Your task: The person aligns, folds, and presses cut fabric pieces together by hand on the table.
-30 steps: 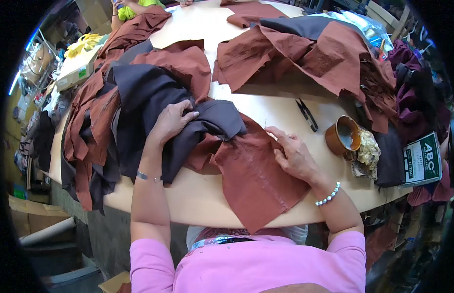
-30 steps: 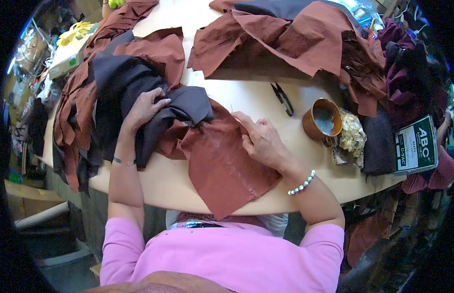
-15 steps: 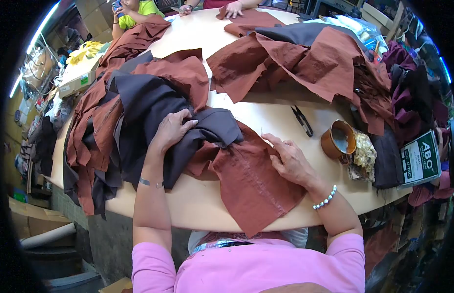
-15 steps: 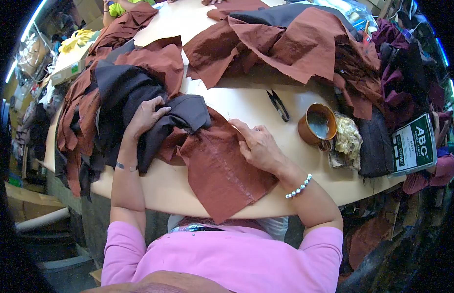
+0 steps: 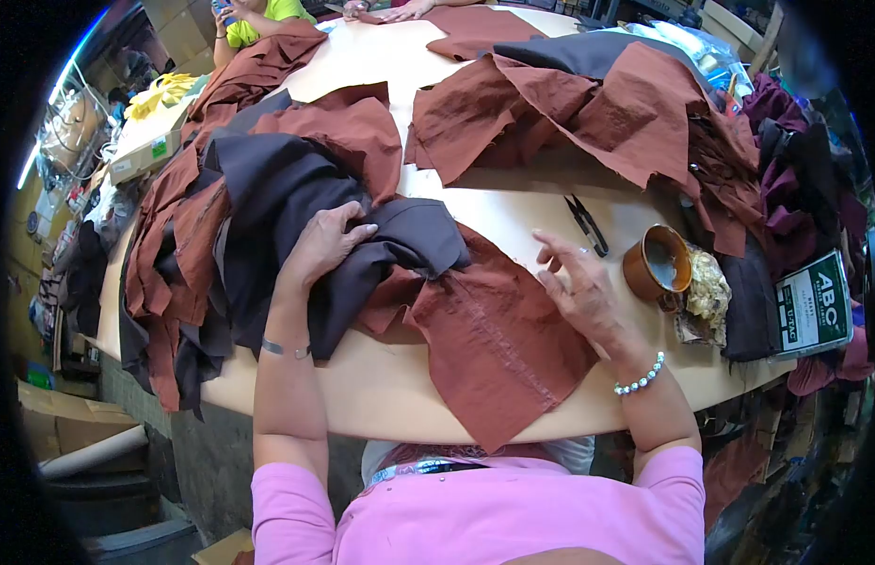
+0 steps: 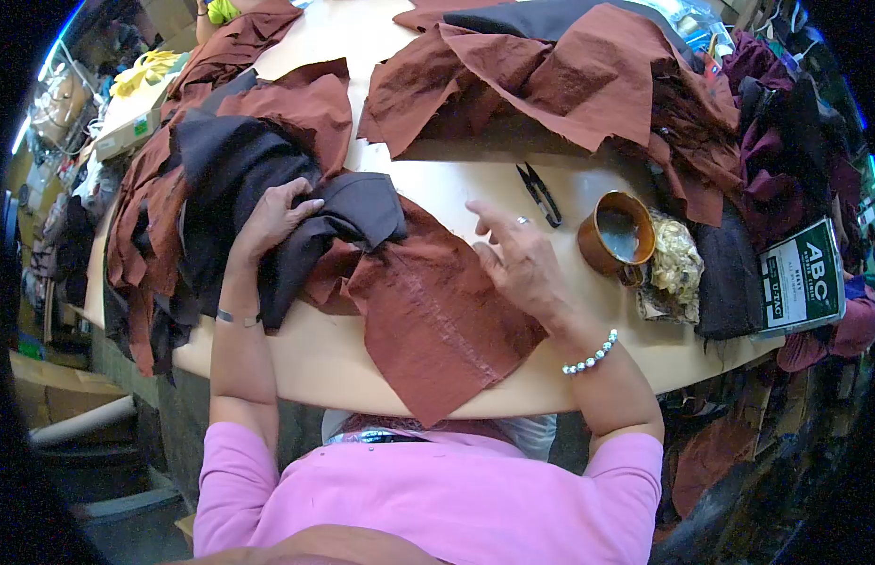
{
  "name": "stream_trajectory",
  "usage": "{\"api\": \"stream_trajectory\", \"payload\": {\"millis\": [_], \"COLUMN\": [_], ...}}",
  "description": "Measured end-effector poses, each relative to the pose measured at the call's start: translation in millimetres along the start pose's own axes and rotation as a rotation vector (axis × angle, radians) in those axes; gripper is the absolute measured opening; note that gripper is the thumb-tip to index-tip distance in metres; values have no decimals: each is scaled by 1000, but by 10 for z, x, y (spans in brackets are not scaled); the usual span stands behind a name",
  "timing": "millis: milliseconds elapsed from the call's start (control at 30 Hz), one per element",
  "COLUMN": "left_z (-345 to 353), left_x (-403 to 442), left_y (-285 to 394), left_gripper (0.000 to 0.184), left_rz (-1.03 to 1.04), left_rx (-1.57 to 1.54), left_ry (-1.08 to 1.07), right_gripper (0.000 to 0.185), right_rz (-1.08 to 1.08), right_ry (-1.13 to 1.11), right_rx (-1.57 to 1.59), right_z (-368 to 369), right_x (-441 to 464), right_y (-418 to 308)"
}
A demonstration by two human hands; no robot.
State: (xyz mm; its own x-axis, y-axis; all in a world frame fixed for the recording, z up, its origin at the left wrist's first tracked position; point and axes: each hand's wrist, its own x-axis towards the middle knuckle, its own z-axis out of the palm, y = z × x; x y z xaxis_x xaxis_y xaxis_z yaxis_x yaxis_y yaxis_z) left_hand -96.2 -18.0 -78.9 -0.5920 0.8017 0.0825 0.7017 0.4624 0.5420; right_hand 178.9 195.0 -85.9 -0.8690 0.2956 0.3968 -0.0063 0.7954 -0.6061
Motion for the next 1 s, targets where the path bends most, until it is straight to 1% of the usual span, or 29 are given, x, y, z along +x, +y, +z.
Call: {"api": "stream_trajectory", "payload": {"millis": [33, 133, 200, 233, 267, 300, 333, 367, 433, 467, 500, 533, 600, 733, 1000], "left_z": [-11, -95, -209, -317, -462, -593, -793, -898, -1105, -1170, -1178, -1197, -1170, -1173, -1088], "left_x": [-6, -21, -65, -77, -153, -248, -418, -627, -1044, -1234, -1374, -1462, -1565, -1599, -1590], "left_y": [0, 34, 38, 132, 271, 486, 814, 802, 776, 893, 1047, 1229, 1526, 1744, 1724], "left_gripper": [30, 31, 27, 21, 14, 13, 16, 18, 24, 24, 24, 25, 25, 25, 26], "left_rz": [14, -40, 104, 133, 150, 251, 309, 462, 847, 1020, 1117, 1159, 1177, 1166, 1194], "left_rx": [-15, -34, -126, -218, -181, -353, -324, -569, -1027, -1106, -1067, -999, -902, -858, -864], "left_ry": [2, -56, 22, 119, 256, 403, 490, 555, 594, 537, 462, 401, 331, 323, 341], "right_gripper": [42, 36, 35, 34, 33, 29, 28, 36, 51, 51, 51, 51, 51, 51, 50], "right_rz": [-11, -54, -85, -94, -102, -149, -171, -227, -340, -434, -497, -534, -543, -528, -541], "right_ry": [53, 180, 245, 315, 385, 564, 606, 731, 981, 1025, 1035, 970, 851, 763, 717], "right_rx": [38, 94, 109, 176, 243, 423, 224, 248, 271, 270, 278, 294, 316, 342, 362], "right_z": [-36, -210, -415, -525, -636, -711, -923, -1027, -1232, -1265, -1238, -1232, -1146, -1089, -1004], "right_x": [12, 57, 82, 65, 55, 74, 24, 53, 109, 124, 106, 100, 87, 84, 84], "right_y": [-21, -42, -167, -230, -317, -463, -625, -851, -1300, -1411, -1440, -1428, -1320, -1226, -1165]}}
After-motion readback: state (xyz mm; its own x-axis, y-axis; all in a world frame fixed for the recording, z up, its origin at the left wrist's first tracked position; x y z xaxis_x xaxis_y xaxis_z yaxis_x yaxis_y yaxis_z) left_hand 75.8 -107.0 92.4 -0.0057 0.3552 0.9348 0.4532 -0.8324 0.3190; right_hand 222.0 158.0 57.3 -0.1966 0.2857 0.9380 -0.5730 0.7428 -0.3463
